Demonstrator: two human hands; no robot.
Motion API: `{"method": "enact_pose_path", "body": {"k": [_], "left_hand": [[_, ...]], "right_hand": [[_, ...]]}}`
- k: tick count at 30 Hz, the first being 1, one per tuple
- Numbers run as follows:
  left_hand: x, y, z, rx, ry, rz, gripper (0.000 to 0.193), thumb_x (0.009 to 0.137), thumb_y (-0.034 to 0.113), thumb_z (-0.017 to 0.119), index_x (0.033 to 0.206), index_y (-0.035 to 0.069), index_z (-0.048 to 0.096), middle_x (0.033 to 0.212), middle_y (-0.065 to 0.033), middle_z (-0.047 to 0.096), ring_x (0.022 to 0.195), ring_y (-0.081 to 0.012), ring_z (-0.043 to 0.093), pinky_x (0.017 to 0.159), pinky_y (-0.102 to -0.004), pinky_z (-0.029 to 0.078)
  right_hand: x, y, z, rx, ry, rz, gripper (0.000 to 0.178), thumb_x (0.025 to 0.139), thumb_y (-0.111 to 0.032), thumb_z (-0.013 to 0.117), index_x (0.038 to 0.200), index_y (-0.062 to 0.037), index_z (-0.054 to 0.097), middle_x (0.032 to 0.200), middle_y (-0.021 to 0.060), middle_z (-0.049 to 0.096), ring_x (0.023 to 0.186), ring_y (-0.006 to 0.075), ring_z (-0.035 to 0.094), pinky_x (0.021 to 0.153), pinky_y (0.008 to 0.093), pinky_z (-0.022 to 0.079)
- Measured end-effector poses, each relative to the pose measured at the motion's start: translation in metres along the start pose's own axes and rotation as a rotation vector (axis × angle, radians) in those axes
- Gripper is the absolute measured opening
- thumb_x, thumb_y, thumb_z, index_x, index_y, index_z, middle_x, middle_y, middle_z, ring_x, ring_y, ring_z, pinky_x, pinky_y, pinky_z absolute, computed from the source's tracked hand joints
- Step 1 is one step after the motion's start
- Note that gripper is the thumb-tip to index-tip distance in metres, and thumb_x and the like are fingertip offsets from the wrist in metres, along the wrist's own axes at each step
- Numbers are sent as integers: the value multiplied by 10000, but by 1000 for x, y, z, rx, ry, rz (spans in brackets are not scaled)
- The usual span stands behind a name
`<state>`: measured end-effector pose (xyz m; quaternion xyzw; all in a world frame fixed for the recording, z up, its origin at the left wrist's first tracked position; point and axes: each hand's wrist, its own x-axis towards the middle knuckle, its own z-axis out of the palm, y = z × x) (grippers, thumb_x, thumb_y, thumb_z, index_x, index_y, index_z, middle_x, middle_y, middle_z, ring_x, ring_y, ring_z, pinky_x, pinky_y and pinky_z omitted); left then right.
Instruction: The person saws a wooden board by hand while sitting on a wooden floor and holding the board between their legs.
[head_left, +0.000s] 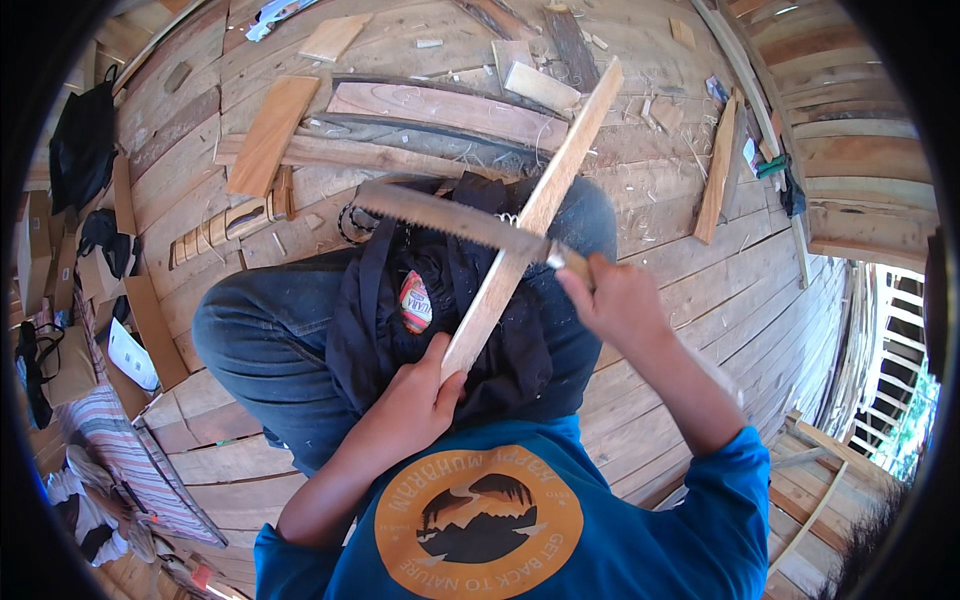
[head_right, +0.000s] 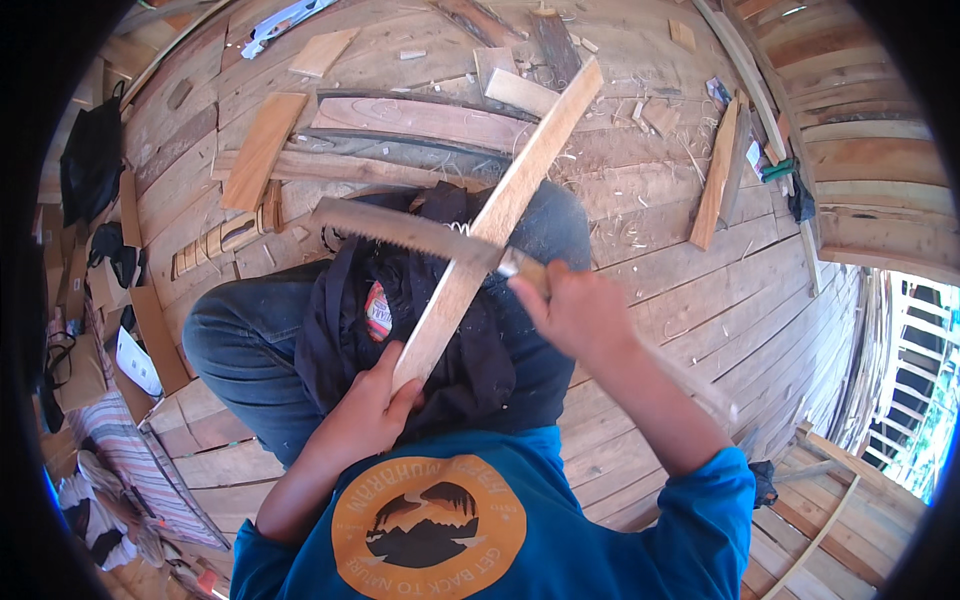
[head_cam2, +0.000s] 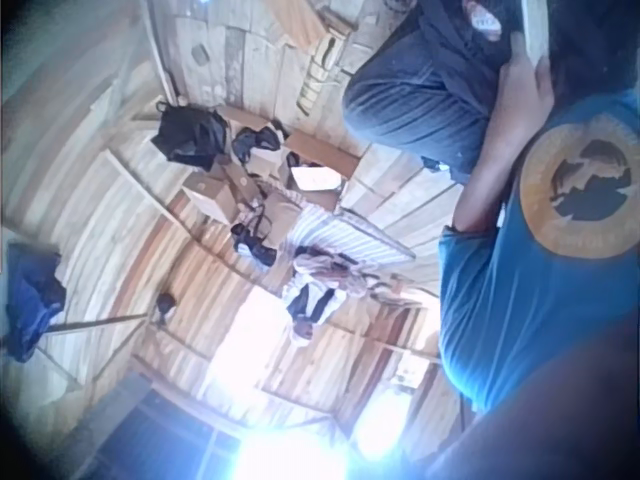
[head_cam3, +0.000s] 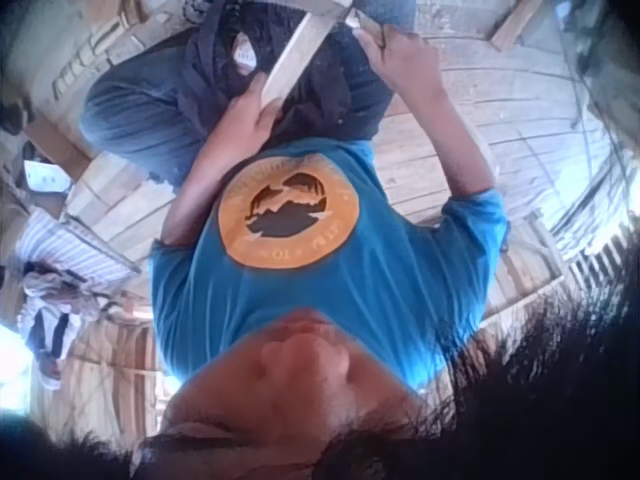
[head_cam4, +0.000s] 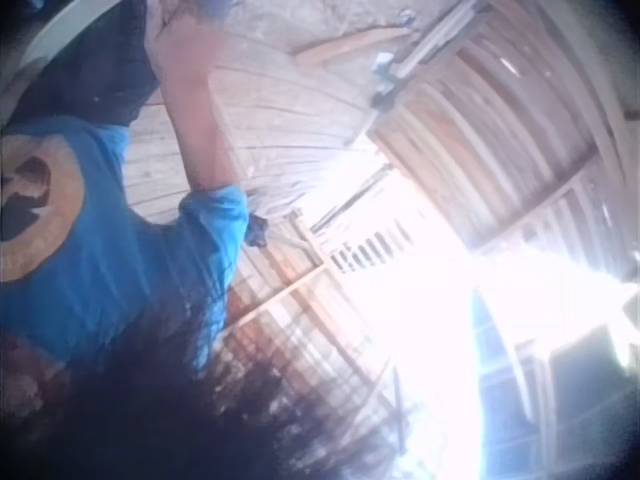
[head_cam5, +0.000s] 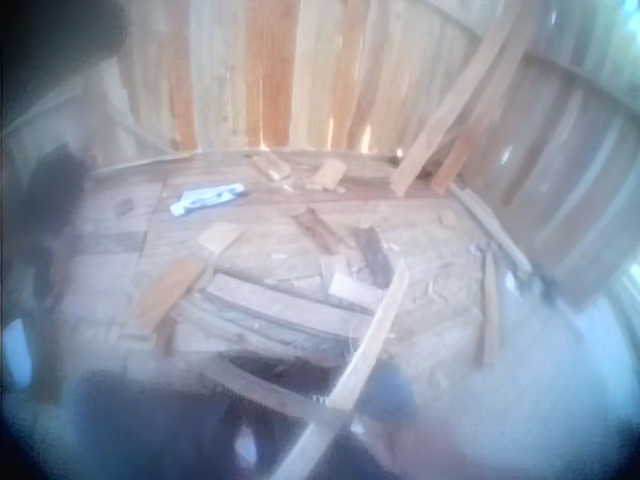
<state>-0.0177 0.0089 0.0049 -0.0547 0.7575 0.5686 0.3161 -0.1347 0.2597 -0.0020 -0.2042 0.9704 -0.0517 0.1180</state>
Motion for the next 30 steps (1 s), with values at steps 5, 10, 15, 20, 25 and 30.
{"method": "enact_pose_path", "body": {"k": [5,10,15,20,25,30], "left_hand": [[-3,-5,4,8,29,20,262,950,98,513,1143,-45,408,741,-257,635,760,-414,673,660,-425,504],[-1,-4,4,18,8,-7,287,950,98,514,1171,-49,404,745,-259,638,770,-412,676,674,-421,507],[-3,-5,2,-30,14,-12,299,950,102,517,1179,-49,397,747,-270,635,770,-413,675,671,-428,505],[0,-2,3,50,14,-29,281,948,94,516,1166,-51,413,743,-240,641,754,-379,685,664,-411,503],[-3,-10,4,-20,36,21,245,951,97,512,1136,-42,433,727,-215,628,730,-351,684,648,-390,498],[-4,-18,1,-109,-3,127,222,964,122,507,1129,-19,459,751,-151,645,689,-238,666,630,-345,492]], "right_hand": [[8,7,2,-101,40,61,587,902,-592,504,770,-29,605,557,169,607,533,353,646,495,452,523],[-1,-10,-8,-18,-95,32,570,908,-590,495,775,-48,613,575,165,619,555,360,651,516,450,527],[21,21,-3,-12,31,137,573,903,-587,506,764,-45,630,584,161,623,582,345,661,536,462,527],[6,-2,-7,22,-81,47,587,925,-562,484,782,-15,642,616,192,634,611,380,659,556,474,531],[29,33,3,73,39,245,609,941,-561,454,814,-1,657,692,237,647,717,420,661,636,480,538],[27,125,13,403,211,527,663,984,-519,405,748,76,579,614,215,538,636,306,590,620,453,448]]}}
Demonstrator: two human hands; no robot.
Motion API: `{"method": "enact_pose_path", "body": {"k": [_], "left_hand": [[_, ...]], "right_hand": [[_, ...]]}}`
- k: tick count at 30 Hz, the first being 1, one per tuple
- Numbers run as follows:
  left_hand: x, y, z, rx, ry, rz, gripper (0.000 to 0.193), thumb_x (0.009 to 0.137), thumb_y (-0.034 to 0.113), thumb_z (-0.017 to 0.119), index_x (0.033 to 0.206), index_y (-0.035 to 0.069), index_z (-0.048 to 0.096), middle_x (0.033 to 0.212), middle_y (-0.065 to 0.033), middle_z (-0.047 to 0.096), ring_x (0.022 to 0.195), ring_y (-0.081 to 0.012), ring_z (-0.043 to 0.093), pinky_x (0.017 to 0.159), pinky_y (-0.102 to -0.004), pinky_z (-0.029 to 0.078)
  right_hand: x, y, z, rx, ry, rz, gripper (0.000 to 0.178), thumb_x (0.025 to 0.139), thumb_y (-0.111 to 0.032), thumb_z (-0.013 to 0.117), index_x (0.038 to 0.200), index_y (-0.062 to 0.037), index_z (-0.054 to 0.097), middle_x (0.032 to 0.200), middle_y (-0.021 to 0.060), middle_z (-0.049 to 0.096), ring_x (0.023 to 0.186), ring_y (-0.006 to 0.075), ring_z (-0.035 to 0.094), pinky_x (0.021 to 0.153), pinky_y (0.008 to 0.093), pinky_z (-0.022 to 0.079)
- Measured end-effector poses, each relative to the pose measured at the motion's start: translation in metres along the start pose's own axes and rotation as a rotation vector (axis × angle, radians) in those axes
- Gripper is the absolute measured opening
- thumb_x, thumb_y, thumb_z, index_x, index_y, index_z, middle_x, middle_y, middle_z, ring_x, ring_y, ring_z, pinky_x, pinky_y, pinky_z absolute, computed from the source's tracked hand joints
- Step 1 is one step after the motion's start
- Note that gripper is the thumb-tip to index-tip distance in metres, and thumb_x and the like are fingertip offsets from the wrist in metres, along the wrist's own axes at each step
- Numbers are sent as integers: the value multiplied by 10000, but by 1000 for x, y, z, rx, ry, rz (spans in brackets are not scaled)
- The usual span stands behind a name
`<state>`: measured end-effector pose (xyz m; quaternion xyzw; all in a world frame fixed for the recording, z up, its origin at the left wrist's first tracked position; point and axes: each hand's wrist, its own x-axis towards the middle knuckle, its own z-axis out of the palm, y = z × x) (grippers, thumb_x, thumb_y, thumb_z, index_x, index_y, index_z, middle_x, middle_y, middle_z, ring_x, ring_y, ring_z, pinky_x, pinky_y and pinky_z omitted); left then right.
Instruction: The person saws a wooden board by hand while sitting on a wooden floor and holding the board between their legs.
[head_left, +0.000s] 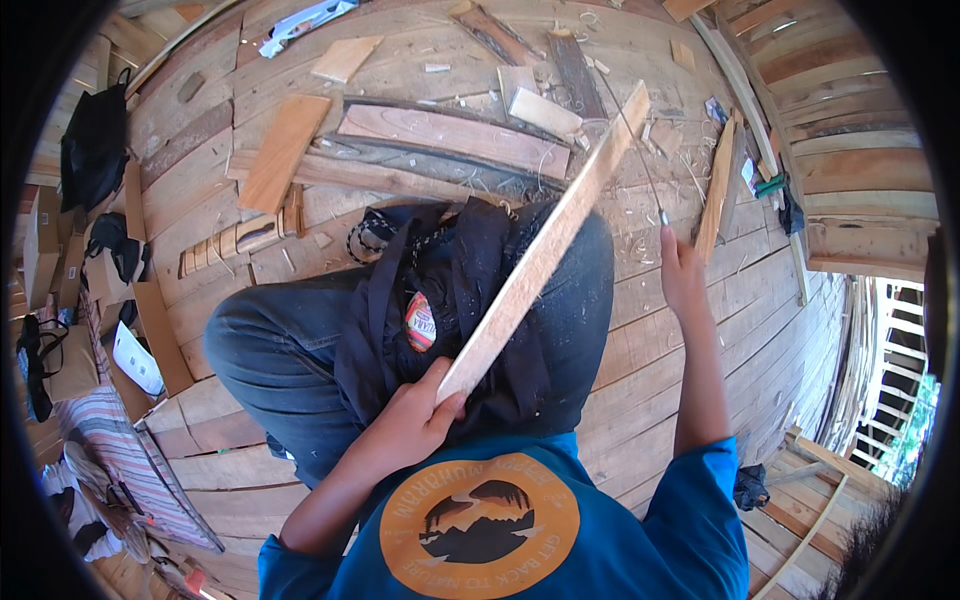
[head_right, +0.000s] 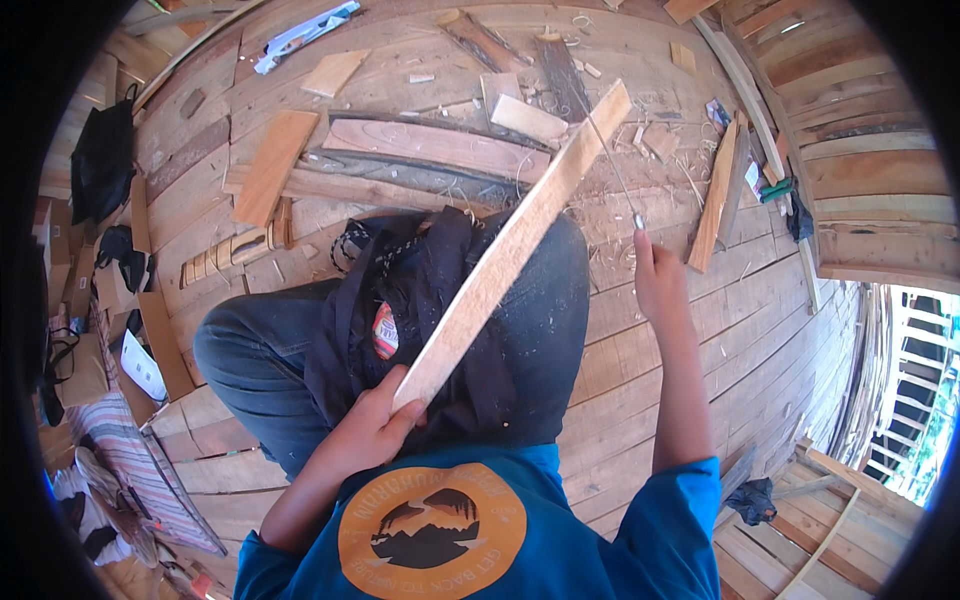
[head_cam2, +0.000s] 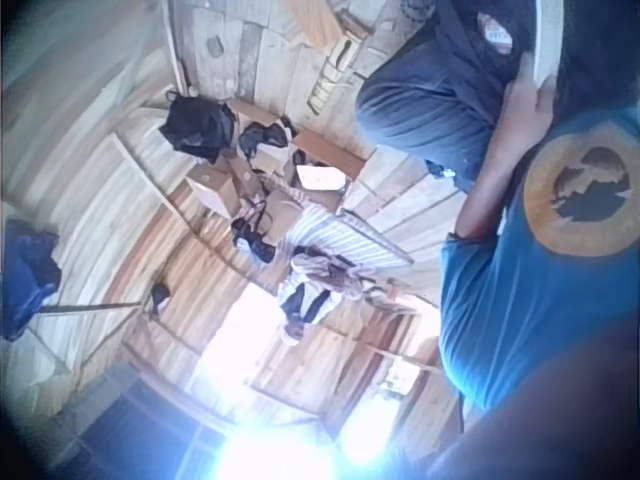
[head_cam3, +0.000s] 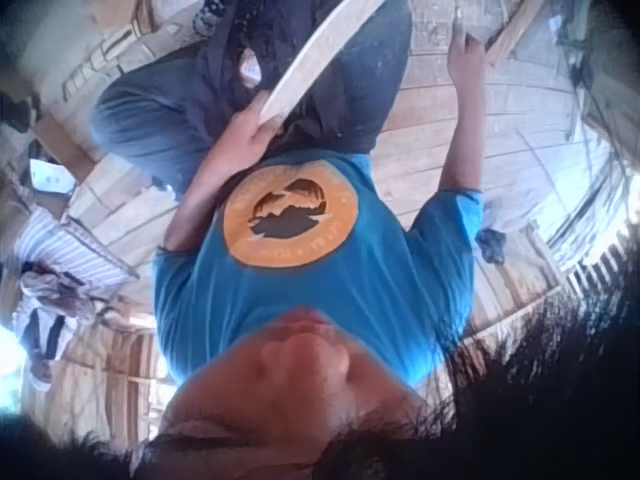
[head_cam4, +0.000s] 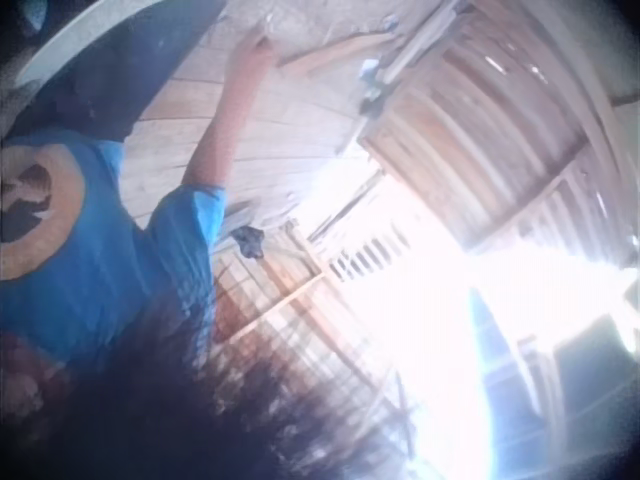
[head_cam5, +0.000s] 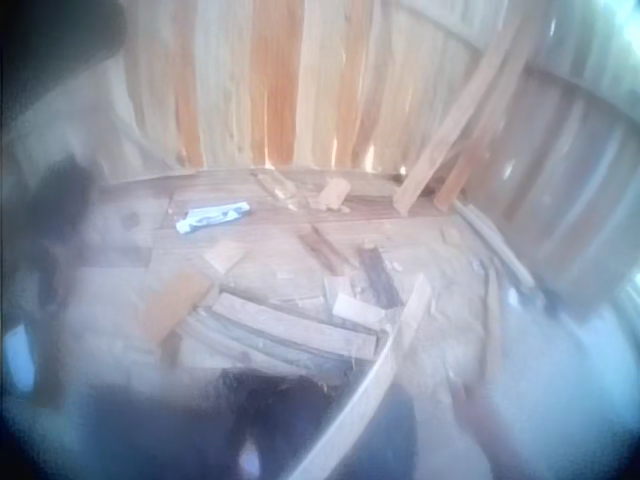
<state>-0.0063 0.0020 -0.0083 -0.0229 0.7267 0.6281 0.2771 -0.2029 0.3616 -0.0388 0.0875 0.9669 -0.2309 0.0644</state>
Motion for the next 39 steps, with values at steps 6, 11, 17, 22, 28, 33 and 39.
{"method": "enact_pose_path", "body": {"k": [6,11,17,22,28,33,39], "left_hand": [[3,12,1,-400,-158,14,265,992,126,485,1215,-12,447,847,-66,597,774,-123,571,731,-277,464],[17,31,13,-738,-110,137,381,995,113,458,1348,-4,372,958,-96,557,814,-153,555,731,-275,449],[47,41,34,-787,22,230,358,1009,126,436,1346,47,341,996,-115,585,871,-160,585,764,-279,484],[54,54,42,-739,93,290,328,1020,117,412,1334,48,345,1067,-107,600,940,-122,578,813,-264,480],[63,51,53,-865,211,292,376,1024,146,444,1366,34,338,1161,-77,555,1027,-105,536,899,-267,449],[69,49,59,-956,325,342,381,1032,166,440,1362,8,334,1202,-82,524,1085,-106,499,946,-260,410],[66,45,52,-938,327,355,392,1037,196,424,1368,2,341,1226,-89,513,1122,-116,484,979,-264,385]], "right_hand": [[-43,29,49,515,-29,94,602,985,-611,307,733,-90,474,512,-35,370,404,87,346,380,277,260],[-69,-10,51,793,-209,253,567,981,-626,284,848,-101,451,516,-65,263,385,57,245,353,236,193],[-79,-49,33,820,-246,109,459,995,-511,430,812,-92,472,534,-71,301,395,39,271,361,225,205],[-97,-77,19,896,-382,-11,353,954,-362,592,794,-48,577,604,-46,470,525,46,435,464,231,333],[-116,-111,13,883,-596,-140,265,893,-271,680,912,-9,650,711,-50,555,673,39,463,589,235,376],[-125,-119,2,1041,-840,-215,273,865,-179,709,1045,21,660,838,-20,633,789,44,527,682,241,445],[-119,-120,12,1007,-872,-117,265,849,-159,728,1023,31,668,841,-9,663,748,46,575,654,224,462]]}}
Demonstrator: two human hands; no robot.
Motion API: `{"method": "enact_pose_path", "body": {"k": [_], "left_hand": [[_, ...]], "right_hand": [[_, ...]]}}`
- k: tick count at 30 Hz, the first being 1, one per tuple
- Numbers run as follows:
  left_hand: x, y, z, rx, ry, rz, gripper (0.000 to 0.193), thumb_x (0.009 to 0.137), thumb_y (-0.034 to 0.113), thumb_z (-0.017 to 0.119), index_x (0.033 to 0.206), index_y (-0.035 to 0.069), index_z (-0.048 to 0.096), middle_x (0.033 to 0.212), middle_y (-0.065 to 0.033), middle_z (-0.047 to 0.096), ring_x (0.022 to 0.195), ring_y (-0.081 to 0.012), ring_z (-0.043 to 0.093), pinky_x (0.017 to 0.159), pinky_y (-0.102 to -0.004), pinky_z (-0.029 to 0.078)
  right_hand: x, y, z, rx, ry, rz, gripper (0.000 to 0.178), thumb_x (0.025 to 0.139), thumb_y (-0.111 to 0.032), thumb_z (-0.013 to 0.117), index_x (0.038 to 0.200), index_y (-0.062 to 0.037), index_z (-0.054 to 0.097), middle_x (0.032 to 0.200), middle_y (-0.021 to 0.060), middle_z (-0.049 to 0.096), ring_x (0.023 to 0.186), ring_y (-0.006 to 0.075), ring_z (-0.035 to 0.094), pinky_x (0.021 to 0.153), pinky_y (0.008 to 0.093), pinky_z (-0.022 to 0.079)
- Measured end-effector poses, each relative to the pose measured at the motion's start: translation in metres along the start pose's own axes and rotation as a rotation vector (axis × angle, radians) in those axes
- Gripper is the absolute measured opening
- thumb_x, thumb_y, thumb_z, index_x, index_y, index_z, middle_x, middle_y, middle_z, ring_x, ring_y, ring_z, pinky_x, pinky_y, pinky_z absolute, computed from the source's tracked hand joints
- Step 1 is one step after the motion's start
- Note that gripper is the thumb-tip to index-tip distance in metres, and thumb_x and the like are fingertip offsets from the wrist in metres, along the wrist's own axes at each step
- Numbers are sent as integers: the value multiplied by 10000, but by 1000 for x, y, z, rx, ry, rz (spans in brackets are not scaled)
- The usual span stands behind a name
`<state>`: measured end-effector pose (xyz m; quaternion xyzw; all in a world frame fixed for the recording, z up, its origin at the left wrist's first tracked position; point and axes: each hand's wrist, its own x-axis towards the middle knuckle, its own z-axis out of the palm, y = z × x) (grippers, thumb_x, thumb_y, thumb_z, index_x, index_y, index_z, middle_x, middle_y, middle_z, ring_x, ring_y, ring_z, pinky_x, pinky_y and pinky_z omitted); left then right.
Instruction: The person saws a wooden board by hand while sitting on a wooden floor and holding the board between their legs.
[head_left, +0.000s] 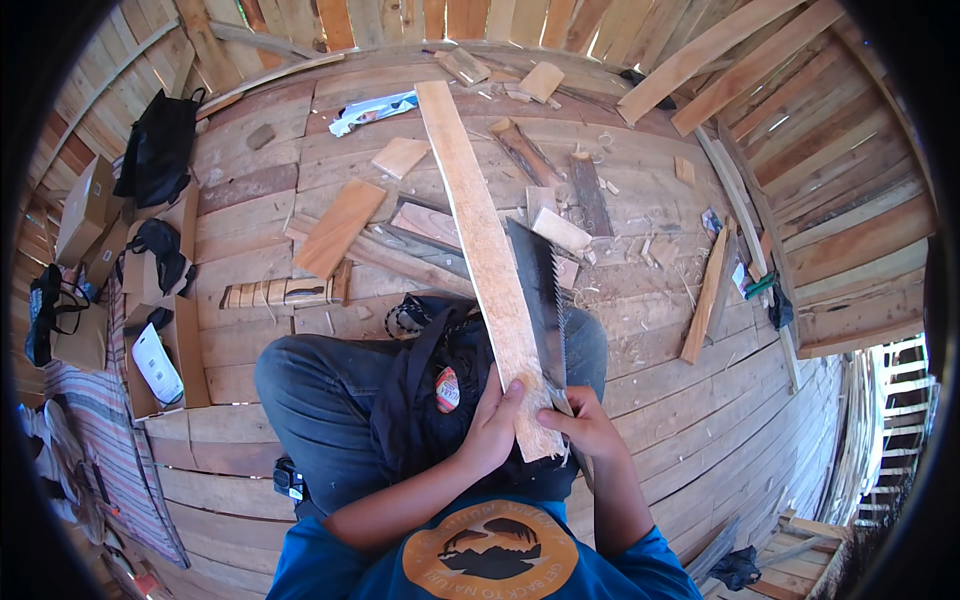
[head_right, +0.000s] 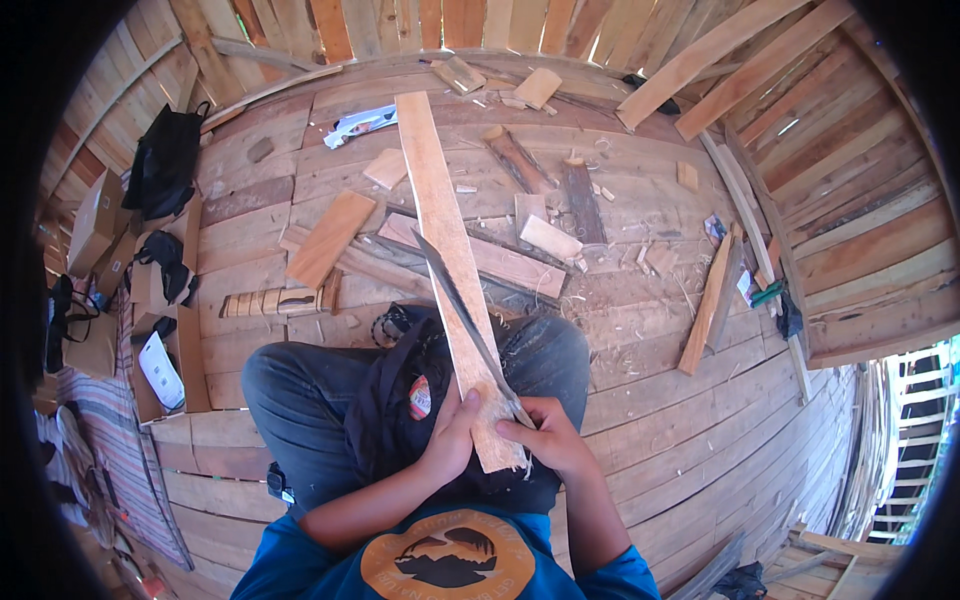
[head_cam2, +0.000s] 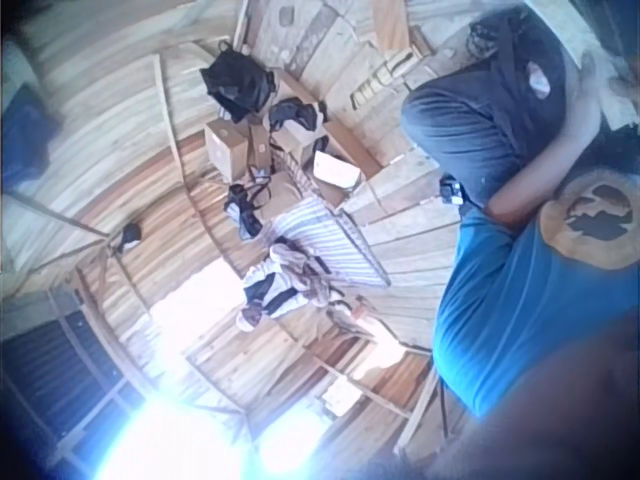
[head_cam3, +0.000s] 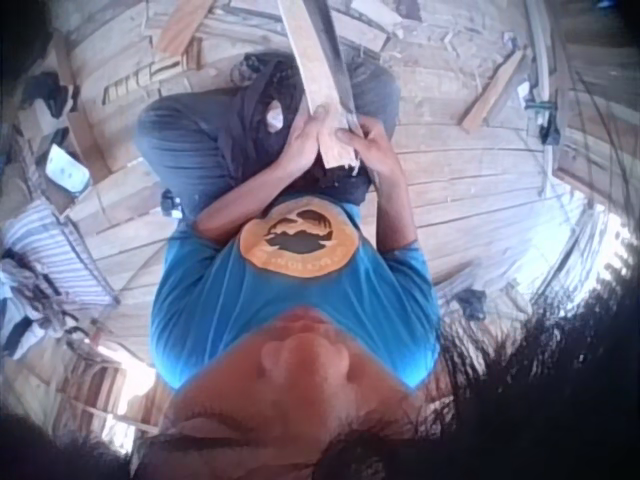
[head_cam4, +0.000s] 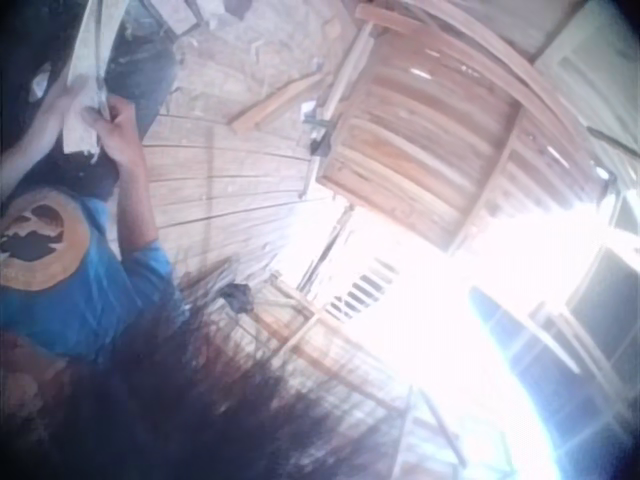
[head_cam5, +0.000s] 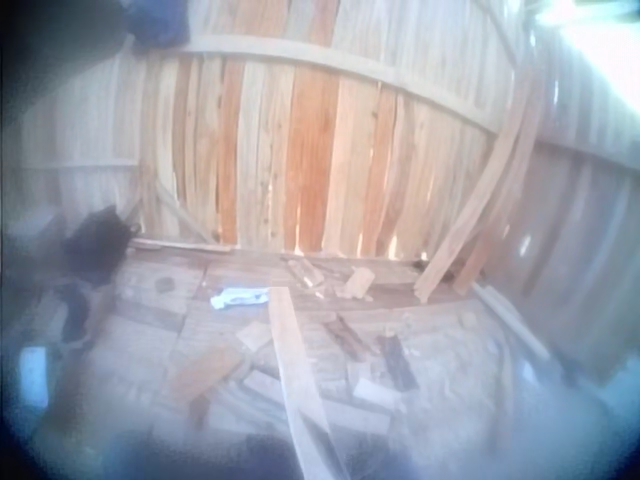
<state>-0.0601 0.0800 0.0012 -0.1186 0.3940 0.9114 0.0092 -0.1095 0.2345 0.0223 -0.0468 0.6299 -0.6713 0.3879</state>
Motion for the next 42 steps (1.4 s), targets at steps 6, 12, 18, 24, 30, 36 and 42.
{"method": "enact_pose_path", "body": {"k": [6,12,18,24,30,36,42], "left_hand": [[-4,-5,-14,55,-158,-25,377,1021,182,463,1340,-6,393,1220,-76,527,1137,-122,481,1001,-287,368],[0,-29,-52,325,-104,235,168,928,62,576,1092,37,548,1004,-60,536,975,-138,517,897,-270,396],[15,88,-73,1553,-9,786,540,621,88,693,1145,61,563,1195,-163,478,1147,-364,451,1000,-477,340],[50,171,-88,2032,-504,149,475,661,162,687,1124,109,595,1170,-163,591,1208,-325,497,1042,-537,325],[37,187,-69,1934,-651,-153,362,727,231,673,986,5,561,931,-236,637,915,-429,607,817,-489,472],[37,184,-39,1924,-672,-371,409,848,357,621,954,-32,547,858,-274,625,872,-440,618,779,-490,475],[44,191,-9,1743,-571,-556,537,913,482,556,1012,-45,542,828,-236,620,798,-379,631,736,-446,482]], "right_hand": [[-8,9,-22,123,51,22,336,777,-195,751,1017,29,676,874,15,685,771,75,615,693,217,462],[-18,-3,-26,352,79,135,571,693,-120,702,1223,34,557,1071,97,658,929,166,636,841,260,471],[-32,14,-44,352,19,227,585,629,-147,674,1172,38,564,1036,130,656,896,197,642,815,287,488],[-29,24,-63,385,28,290,516,600,-180,651,1061,47,612,951,169,666,837,237,655,737,326,515],[-21,39,-106,459,14,-88,619,864,-679,441,743,-74,496,596,10,481,521,114,499,461,248,378],[-34,15,-107,234,620,-132,631,967,-662,250,795,-99,477,553,-40,372,398,67,300,357,231,235],[-41,-15,-91,-22,878,-173,518,1024,-521,299,864,-72,500,570,-51,338,444,39,296,392,211,217]]}}
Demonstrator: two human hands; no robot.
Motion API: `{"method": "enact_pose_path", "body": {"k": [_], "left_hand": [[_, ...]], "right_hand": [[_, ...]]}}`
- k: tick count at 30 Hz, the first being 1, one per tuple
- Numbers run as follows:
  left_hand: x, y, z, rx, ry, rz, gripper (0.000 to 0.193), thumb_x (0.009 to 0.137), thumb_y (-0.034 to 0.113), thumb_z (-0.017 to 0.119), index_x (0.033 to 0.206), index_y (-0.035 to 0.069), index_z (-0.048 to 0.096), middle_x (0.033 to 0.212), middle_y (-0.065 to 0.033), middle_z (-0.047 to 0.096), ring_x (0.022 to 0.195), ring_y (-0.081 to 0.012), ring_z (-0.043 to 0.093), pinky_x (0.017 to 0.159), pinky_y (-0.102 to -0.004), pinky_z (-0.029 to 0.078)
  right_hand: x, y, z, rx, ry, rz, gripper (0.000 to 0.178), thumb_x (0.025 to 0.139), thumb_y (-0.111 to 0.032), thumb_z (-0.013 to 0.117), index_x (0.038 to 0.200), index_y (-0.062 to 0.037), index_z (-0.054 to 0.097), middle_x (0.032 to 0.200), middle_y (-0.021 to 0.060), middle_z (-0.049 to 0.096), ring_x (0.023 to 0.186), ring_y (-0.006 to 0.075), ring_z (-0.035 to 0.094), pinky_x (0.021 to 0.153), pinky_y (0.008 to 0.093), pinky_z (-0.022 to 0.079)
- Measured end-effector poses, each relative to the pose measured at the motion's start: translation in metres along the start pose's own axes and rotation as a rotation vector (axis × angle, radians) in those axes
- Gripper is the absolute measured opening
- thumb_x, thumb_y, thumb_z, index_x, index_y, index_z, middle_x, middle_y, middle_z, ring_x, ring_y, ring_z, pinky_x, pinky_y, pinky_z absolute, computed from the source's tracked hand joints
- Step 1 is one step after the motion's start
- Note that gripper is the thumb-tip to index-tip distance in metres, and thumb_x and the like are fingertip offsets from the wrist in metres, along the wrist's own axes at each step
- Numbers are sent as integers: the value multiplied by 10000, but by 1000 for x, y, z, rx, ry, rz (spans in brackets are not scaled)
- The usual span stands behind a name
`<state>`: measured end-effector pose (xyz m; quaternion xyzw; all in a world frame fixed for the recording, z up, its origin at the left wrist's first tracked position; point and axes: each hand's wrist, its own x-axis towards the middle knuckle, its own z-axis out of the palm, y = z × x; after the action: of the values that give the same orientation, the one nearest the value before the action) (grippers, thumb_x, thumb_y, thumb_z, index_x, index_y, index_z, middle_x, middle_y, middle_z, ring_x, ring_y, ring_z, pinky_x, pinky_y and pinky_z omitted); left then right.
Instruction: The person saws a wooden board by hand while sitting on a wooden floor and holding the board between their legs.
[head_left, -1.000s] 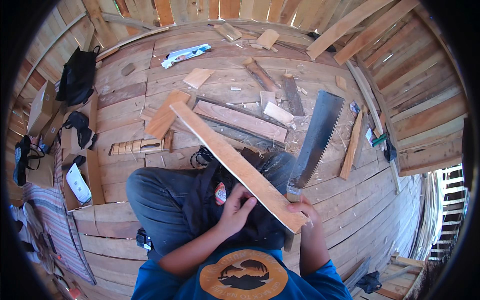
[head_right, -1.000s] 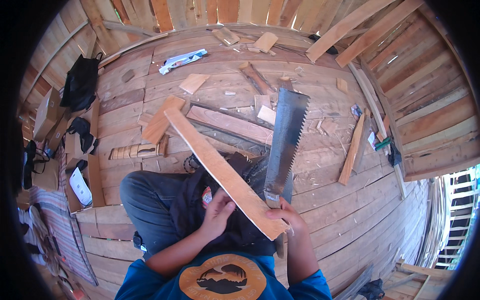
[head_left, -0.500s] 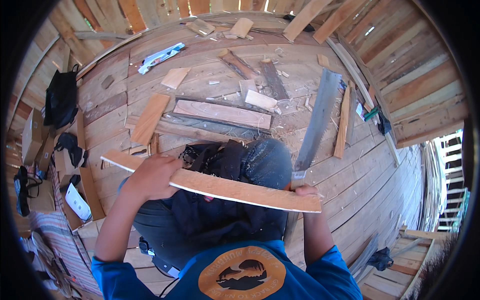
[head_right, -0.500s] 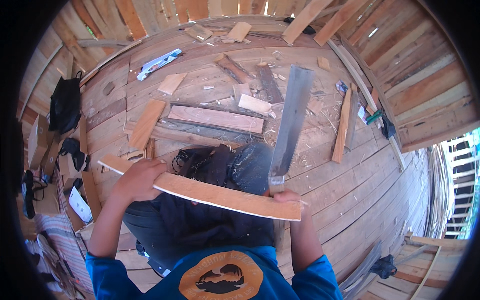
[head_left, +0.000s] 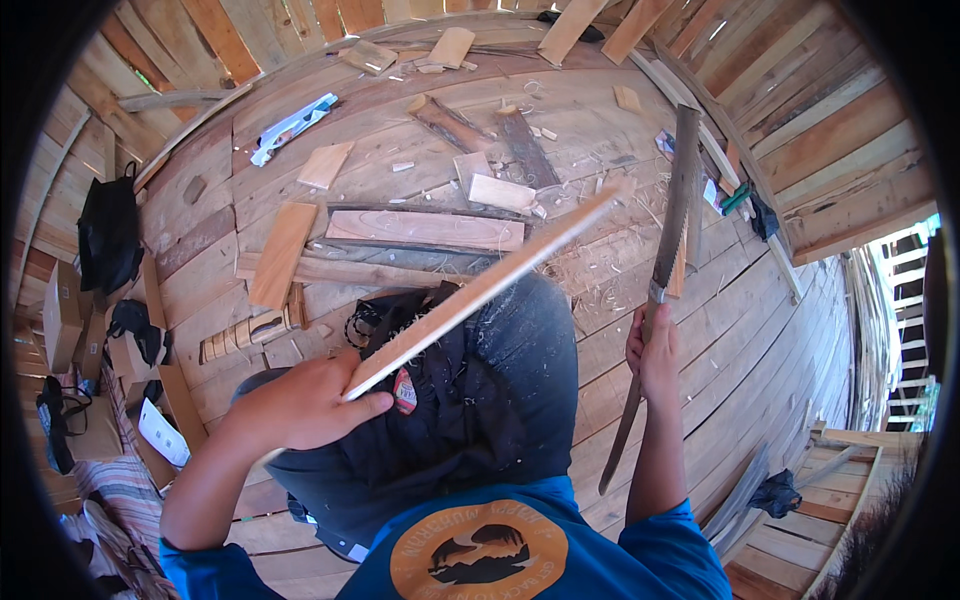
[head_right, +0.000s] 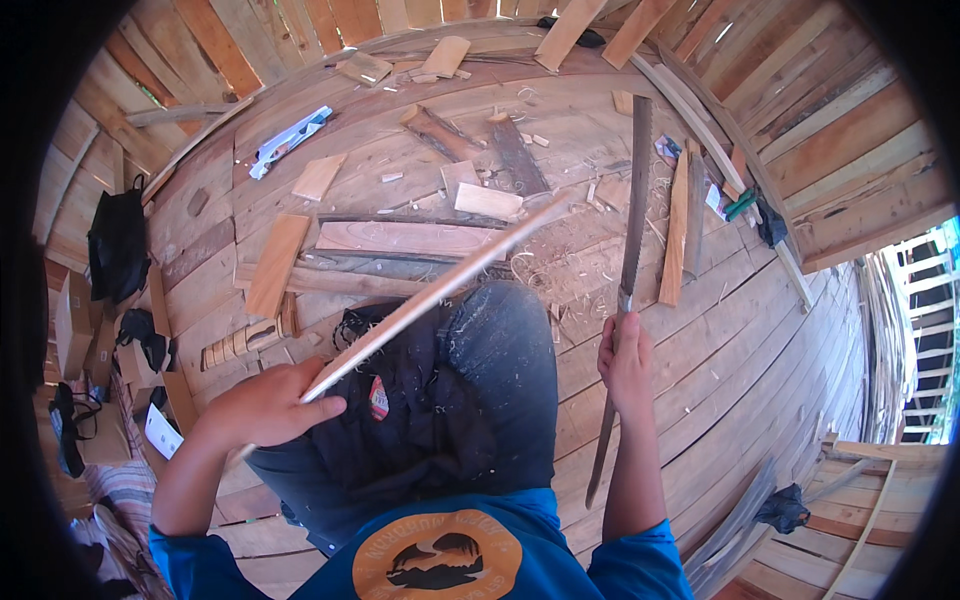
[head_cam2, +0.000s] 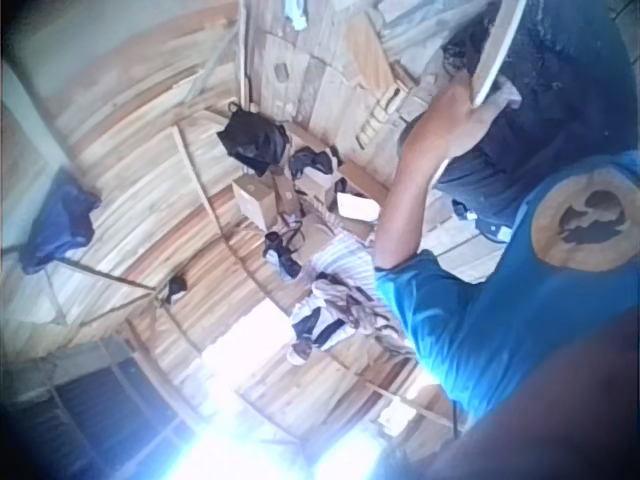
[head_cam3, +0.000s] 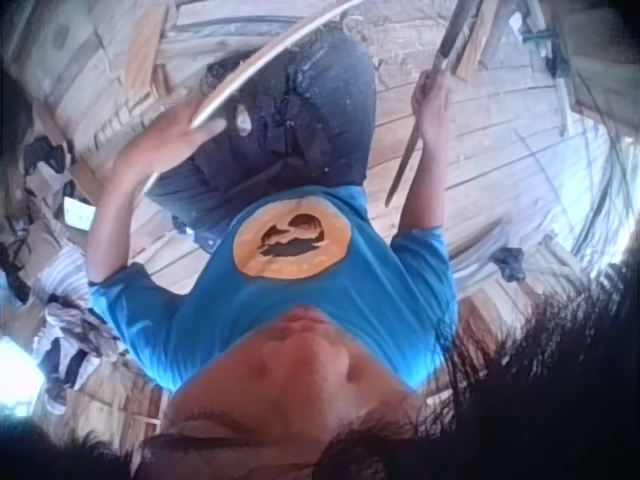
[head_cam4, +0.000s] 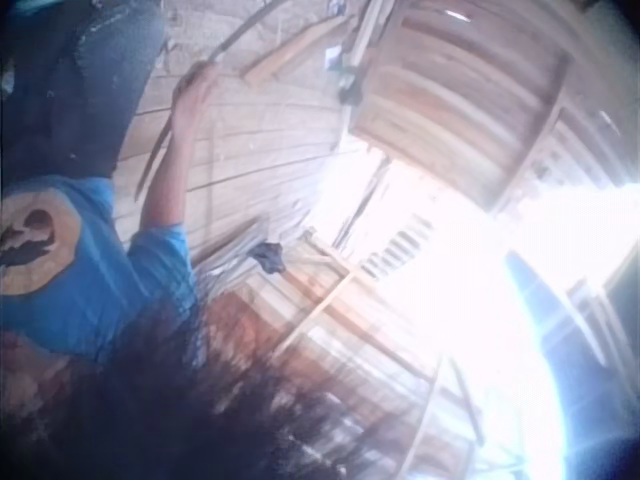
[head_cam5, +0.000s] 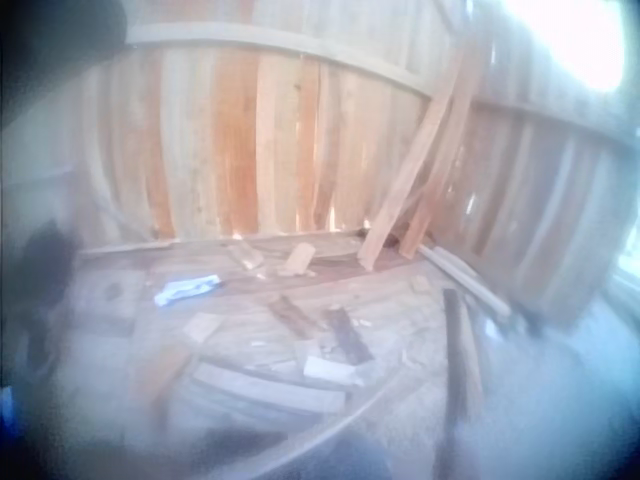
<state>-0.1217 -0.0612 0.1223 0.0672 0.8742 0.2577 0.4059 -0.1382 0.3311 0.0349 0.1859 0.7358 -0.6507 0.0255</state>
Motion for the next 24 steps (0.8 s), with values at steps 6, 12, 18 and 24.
{"method": "enact_pose_path", "body": {"k": [6,12,18,24], "left_hand": [[29,-27,53,-772,-372,-135,345,985,381,506,1066,45,495,693,26,415,543,-69,454,487,-247,418],[67,-40,120,-907,-528,-123,283,1009,335,473,848,129,365,660,40,381,525,-86,421,496,-273,400],[72,-19,144,-585,-205,77,291,1004,316,478,1058,31,494,755,-8,505,619,-124,510,581,-291,461],[68,-14,158,-516,-49,77,421,976,366,512,1079,-42,492,775,-217,604,770,-363,634,725,-418,482]], "right_hand": [[-14,9,16,-16,-151,-51,396,1027,-400,420,852,-57,511,596,-62,363,487,33,319,420,225,231],[-33,9,38,-851,-348,-304,437,941,-435,549,818,-16,567,595,206,582,588,403,604,526,466,470],[-31,14,35,-1120,-372,-316,507,928,-506,523,818,-14,570,612,221,604,611,425,628,556,507,507],[-2,12,11,-1253,-229,-287,515,929,-530,498,817,-32,566,603,210,608,615,409,642,544,502,513]]}}
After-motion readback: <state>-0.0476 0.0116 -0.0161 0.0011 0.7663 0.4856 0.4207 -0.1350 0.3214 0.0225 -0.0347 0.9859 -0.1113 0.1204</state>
